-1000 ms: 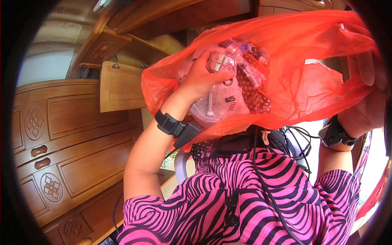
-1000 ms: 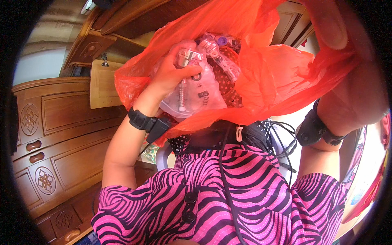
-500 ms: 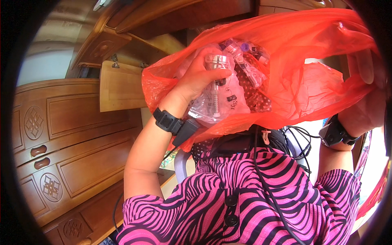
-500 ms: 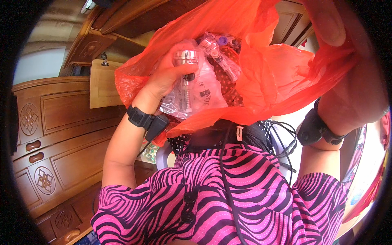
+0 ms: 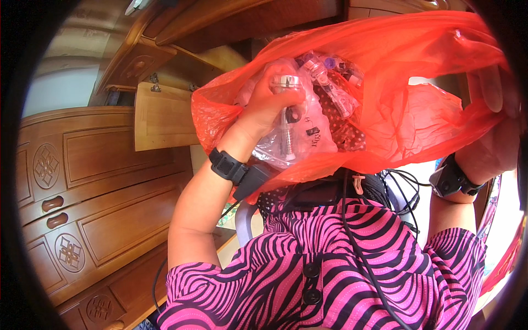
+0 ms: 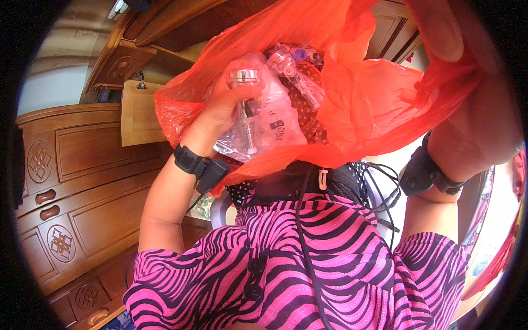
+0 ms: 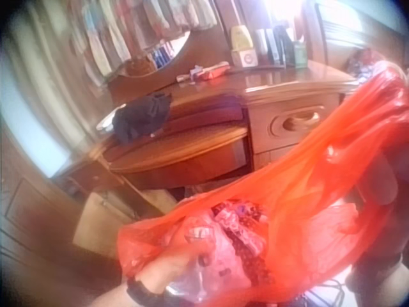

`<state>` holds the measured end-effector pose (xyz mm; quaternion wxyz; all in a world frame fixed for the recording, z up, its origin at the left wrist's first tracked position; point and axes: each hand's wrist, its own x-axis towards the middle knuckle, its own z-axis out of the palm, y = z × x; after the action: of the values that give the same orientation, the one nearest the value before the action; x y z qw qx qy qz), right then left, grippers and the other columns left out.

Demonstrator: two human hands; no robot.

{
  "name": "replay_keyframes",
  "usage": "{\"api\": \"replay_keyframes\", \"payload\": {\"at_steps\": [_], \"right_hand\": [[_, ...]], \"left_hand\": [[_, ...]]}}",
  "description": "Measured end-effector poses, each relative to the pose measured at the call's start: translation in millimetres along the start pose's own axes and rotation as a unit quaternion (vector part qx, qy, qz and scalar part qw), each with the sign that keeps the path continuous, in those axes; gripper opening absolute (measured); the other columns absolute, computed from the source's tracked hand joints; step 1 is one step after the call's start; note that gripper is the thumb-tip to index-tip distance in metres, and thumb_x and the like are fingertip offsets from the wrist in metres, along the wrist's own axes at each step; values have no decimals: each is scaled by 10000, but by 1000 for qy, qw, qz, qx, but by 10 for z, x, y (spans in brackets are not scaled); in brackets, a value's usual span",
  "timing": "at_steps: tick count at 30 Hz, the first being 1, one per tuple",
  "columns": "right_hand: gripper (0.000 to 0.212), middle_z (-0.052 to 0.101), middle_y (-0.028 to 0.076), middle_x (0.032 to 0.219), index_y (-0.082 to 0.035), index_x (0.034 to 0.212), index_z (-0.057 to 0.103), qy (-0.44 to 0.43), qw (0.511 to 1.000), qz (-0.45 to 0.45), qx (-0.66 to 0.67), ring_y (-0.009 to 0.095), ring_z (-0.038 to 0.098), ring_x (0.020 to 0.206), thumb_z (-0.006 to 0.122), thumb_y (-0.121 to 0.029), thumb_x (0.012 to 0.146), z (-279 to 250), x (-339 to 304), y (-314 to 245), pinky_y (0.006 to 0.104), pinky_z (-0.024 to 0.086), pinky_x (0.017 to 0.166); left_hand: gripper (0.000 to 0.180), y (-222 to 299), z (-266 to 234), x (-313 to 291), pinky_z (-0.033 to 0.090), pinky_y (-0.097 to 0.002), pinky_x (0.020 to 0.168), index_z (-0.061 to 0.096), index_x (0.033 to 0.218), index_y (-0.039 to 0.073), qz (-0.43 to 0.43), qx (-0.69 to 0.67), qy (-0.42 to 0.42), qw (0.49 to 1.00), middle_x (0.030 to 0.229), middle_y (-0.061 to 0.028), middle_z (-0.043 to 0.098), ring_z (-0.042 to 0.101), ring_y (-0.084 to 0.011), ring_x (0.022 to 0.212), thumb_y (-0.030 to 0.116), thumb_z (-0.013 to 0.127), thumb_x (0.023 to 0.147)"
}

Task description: Organize and inspect various small items stored in a red plastic bag inside a wooden cabinet.

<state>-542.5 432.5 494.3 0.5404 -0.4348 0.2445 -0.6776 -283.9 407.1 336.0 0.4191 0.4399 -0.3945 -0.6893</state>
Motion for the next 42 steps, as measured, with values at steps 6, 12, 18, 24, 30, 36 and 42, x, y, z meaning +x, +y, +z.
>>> {"api": "replay_keyframes", "payload": {"at_steps": [6, 12, 18, 24, 30, 36, 42], "right_hand": [[351, 541, 153, 1095, 66, 1141, 495, -2, 1000, 0, 0, 252, 522, 1042, 400, -231, 979, 3, 3, 2, 374, 379, 940], [359, 544, 157, 1106, 70, 1150, 494, -6, 1000, 2, 1, 255, 525, 1053, 397, -232, 980, -25, 4, -12, 377, 379, 950], [368, 547, 161, 1116, 73, 1158, 494, -7, 1000, 3, -1, 259, 527, 1065, 394, -234, 982, -40, 4, -7, 380, 379, 959], [376, 549, 165, 1127, 77, 1167, 494, -10, 1000, 6, -1, 263, 530, 1076, 390, -235, 984, -32, -3, -8, 383, 380, 968], [384, 552, 170, 1138, 80, 1175, 494, -12, 1000, 7, -1, 266, 532, 1087, 387, -236, 985, -48, -4, -13, 387, 380, 977], [393, 555, 174, 1148, 84, 1184, 494, -16, 1000, 8, 0, 270, 535, 1099, 384, -238, 987, -48, -8, -11, 390, 380, 986], [401, 557, 178, 1159, 87, 1192, 494, -19, 1000, 10, 0, 274, 538, 1110, 380, -239, 989, -42, -7, -11, 393, 380, 995]], "left_hand": [[319, 44, -109, -16, 519, -296, 662, 574, 1140, 52, -31, -117, -26, 992, 974, -42, 630, 608, -150, 819, 92, 602, 825], [308, 67, -90, -60, 512, -320, 748, 561, 1151, 39, -66, -131, -70, 987, 986, -67, 631, 613, -173, 813, 110, 580, 853], [423, 78, -29, -60, 526, -341, 736, 469, 1274, 66, -64, -126, -90, 986, 1070, -97, 619, 627, -228, 881, 202, 557, 883], [562, 9, -75, -55, 516, -325, 798, 409, 1310, 41, -40, -77, -36, 996, 1095, -91, 548, 589, -186, 919, 45, 656, 805], [518, 9, -65, -53, 517, -279, 742, 449, 1258, 42, -37, -70, -23, 997, 1020, -68, 578, 593, -156, 871, 49, 677, 793], [390, -18, -83, -51, 527, -271, 653, 518, 1181, 50, -65, -22, -47, 997, 921, -68, 641, 623, -144, 757, 204, 643, 845], [386, -79, -112, -25, 531, -294, 669, 446, 1219, 48, -60, -60, -76, 994, 930, -80, 608, 633, -186, 782, 164, 606, 887]]}}
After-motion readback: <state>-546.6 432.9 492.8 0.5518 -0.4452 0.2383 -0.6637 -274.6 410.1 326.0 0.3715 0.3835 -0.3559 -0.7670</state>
